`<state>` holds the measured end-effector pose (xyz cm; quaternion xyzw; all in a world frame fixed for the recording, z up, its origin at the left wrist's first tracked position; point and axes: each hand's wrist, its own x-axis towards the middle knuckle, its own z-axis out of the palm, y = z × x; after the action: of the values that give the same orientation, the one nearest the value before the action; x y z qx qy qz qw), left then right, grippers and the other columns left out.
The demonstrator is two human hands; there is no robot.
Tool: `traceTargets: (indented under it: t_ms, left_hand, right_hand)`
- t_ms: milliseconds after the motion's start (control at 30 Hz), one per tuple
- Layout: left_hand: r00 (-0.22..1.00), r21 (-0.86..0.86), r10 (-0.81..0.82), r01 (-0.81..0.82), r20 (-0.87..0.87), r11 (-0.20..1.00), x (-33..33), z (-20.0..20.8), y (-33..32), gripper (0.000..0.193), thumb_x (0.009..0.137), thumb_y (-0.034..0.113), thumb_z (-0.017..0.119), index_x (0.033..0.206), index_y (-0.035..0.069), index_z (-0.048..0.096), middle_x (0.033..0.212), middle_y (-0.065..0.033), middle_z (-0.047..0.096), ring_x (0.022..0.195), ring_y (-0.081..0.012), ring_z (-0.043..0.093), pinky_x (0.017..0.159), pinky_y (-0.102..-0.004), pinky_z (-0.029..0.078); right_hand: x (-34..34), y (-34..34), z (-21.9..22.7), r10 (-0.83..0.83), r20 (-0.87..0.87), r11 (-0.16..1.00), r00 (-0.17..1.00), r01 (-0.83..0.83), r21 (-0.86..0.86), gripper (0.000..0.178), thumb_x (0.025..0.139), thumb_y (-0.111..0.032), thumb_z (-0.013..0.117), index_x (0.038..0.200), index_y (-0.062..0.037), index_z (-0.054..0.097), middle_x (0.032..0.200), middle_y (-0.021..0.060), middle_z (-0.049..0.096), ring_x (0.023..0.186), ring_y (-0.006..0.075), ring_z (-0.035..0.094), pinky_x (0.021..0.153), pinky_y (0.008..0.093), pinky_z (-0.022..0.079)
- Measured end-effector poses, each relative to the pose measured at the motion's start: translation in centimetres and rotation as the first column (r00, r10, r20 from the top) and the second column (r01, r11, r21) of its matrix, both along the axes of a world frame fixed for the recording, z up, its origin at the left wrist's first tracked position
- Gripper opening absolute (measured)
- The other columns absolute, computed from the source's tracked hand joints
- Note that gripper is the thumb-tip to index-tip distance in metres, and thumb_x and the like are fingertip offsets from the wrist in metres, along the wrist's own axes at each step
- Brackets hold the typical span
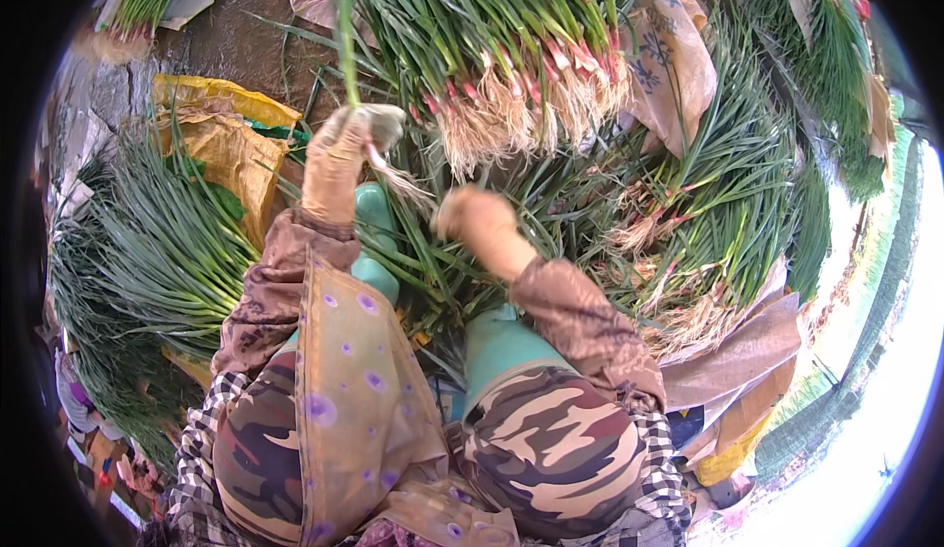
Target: The person gathers green onions, aligns the roots, and ties them into bundles using a rubber band. The person then places the finished bundle into a plastic bag.
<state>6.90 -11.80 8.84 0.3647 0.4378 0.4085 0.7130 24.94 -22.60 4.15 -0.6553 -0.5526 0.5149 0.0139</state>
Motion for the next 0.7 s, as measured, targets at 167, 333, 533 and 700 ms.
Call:
traceTargets:
  t_ms: [167, 333, 533, 700]
  left_hand:
    - [0.876, -0.441, 0.033, 0.209, 0.481, 0.873, -0.1, -3.0, 2.2, 0.031, 0.094, 0.023, 0.053, 0.114, -0.001, 0.058, 0.082, -0.0031, 0.064, 0.063, -0.0052, 0.054, 0.051, -0.0193, 0.043]
    - [0.821, -0.520, -0.142, 0.473, 0.552, 0.711, 2.8, -2.7, 1.4, 0.042, 0.096, 0.024, 0.048, 0.127, -0.006, 0.048, 0.059, 0.0007, 0.053, 0.036, -0.0047, 0.035, 0.033, -0.0199, 0.027]
    - [0.949, -0.402, -0.254, 0.309, 0.185, 0.862, 3.7, -2.5, 1.1, 0.039, 0.094, 0.033, 0.054, 0.116, 0.001, 0.060, 0.090, -0.0031, 0.069, 0.073, -0.0073, 0.061, 0.058, -0.0157, 0.046]
    - [0.942, -0.262, -0.319, 0.282, -0.108, 0.923, 2.8, -2.7, 1.0, 0.016, 0.088, 0.019, 0.065, 0.092, 0.004, 0.070, 0.076, 0.0005, 0.067, 0.054, -0.0030, 0.051, 0.043, -0.0170, 0.035]
  right_hand:
    - [2.0, 1.3, 5.1, 0.113, 0.024, 0.908, 0.993, -0.113, 0.403, 0.020, 0.078, -0.030, 0.072, 0.088, -0.0121, 0.069, 0.082, 0.0060, 0.068, 0.074, 0.0191, 0.066, 0.067, 0.0300, 0.052]
    - [5.6, 7.7, 4.9, -0.360, 0.411, 0.740, 0.838, -0.012, 0.673, 0.019, 0.081, -0.024, 0.070, 0.092, -0.0090, 0.068, 0.082, 0.0092, 0.068, 0.066, 0.0190, 0.063, 0.059, 0.0313, 0.049]
    - [3.8, 6.5, 3.6, -0.379, 0.161, 0.737, 0.911, 0.192, 0.648, 0.014, 0.085, -0.025, 0.065, 0.092, -0.0128, 0.064, 0.066, 0.0084, 0.064, 0.054, 0.0207, 0.059, 0.052, 0.0329, 0.047]
    - [-0.7, 3.6, 4.8, 0.047, 0.097, 0.696, 0.994, -0.102, 0.711, 0.017, 0.080, -0.020, 0.064, 0.095, -0.0117, 0.063, 0.083, 0.0123, 0.063, 0.073, 0.0302, 0.062, 0.063, 0.0370, 0.050]
